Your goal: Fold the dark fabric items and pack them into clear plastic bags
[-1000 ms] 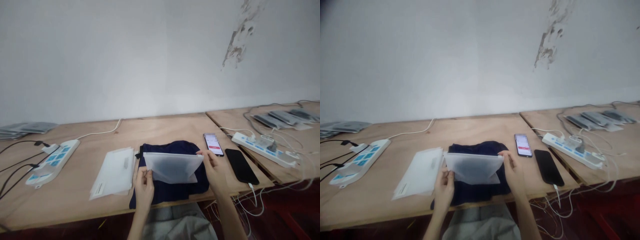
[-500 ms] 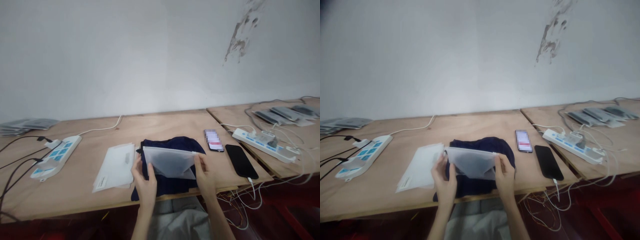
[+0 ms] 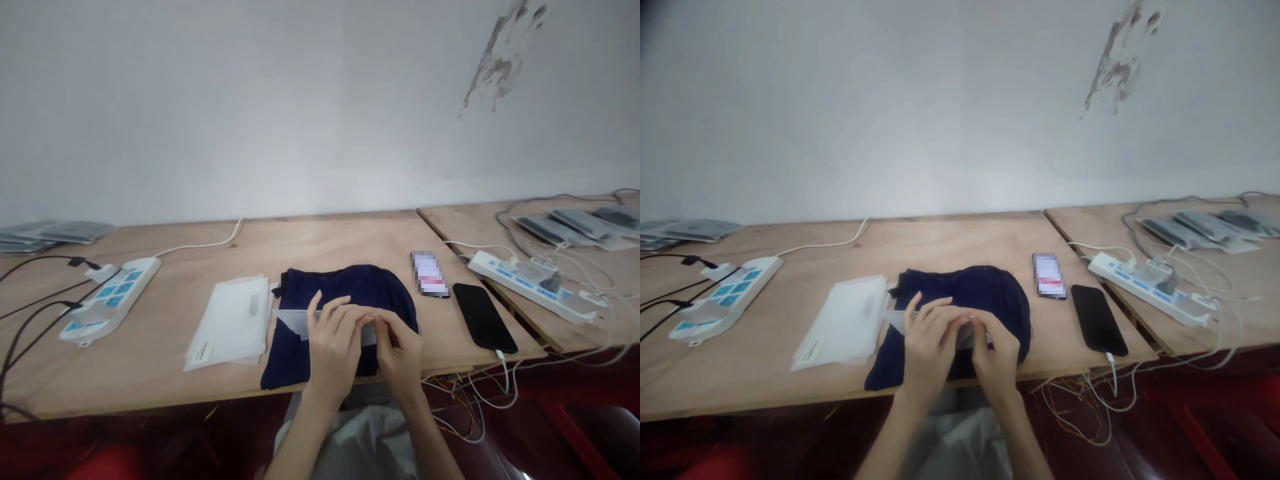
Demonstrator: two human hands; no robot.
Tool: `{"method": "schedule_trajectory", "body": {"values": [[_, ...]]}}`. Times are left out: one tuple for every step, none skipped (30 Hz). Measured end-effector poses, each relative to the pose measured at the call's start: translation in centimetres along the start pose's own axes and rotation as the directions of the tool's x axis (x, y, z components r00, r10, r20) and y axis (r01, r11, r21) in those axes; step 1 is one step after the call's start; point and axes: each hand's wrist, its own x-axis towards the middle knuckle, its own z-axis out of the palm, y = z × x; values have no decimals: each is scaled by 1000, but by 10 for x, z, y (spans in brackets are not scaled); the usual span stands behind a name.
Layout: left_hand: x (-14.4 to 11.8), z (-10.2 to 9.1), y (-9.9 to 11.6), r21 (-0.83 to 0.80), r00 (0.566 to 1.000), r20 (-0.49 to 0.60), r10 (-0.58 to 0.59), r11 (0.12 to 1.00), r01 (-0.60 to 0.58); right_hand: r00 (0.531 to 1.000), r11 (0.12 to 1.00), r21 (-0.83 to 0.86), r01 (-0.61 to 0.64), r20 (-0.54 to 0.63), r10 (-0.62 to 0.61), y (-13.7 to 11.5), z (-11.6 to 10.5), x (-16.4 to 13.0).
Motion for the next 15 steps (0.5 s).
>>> {"method": "schedule_trajectory", "body": {"values": [[0, -1, -3, 19, 1000, -17, 0, 1000, 1, 1000, 1000, 3, -4, -6, 4, 2, -1, 0], [0, -3, -6, 41, 999, -38, 4, 999, -2, 1000, 1000, 4, -8, -21, 8, 3, -2, 0], [0, -6, -9, 65, 998, -66, 7, 998, -3, 999, 1000, 5, -11, -43, 11, 6, -3, 1], [0, -10, -13, 90, 995, -96, 10, 996, -2, 998, 1000, 5, -11, -69, 11, 8, -5, 3], [0, -14, -17, 114, 992, -127, 11, 993, 3, 995, 1000, 5, -8, -97, 8, 11, -7, 5], [1, -18, -22, 138, 988, -153, 11, 990, 10, 992, 1000, 6, -7, -123, 8, 13, -9, 7], [0, -23, -27, 163, 984, -175, 10, 986, 19, 989, 1000, 10, -9, -146, 10, 16, -11, 10], [0, -27, -33, 190, 981, -196, 8, 981, 30, 986, 1000, 19, -15, -166, 18, 18, -12, 12], [-1, -30, -40, 218, 976, -216, 6, 975, 42, 982, 999, 32, -29, -184, 34, 20, -14, 14], [-3, -34, -46, 246, 971, -238, 5, 968, 56, 978, 998, 47, -49, -199, 58, 22, -15, 16], [-4, -36, -53, 269, 966, -260, 2, 961, 70, 974, 995, 64, -74, -209, 86, 24, -15, 18], [-6, -37, -59, 281, 961, -277, -2, 956, 83, 971, 992, 79, -99, -212, 114, 26, -15, 19], [-8, -38, -64, 277, 957, -289, -9, 956, 93, 968, 988, 93, -123, -207, 140, 28, -15, 20], [-10, -38, -67, 254, 954, -299, -21, 962, 101, 967, 984, 104, -147, -192, 165, 29, -15, 21], [-12, -37, -69, 213, 950, -310, -44, 970, 114, 969, 979, 111, -170, -163, 187, 30, -14, 21]]}}
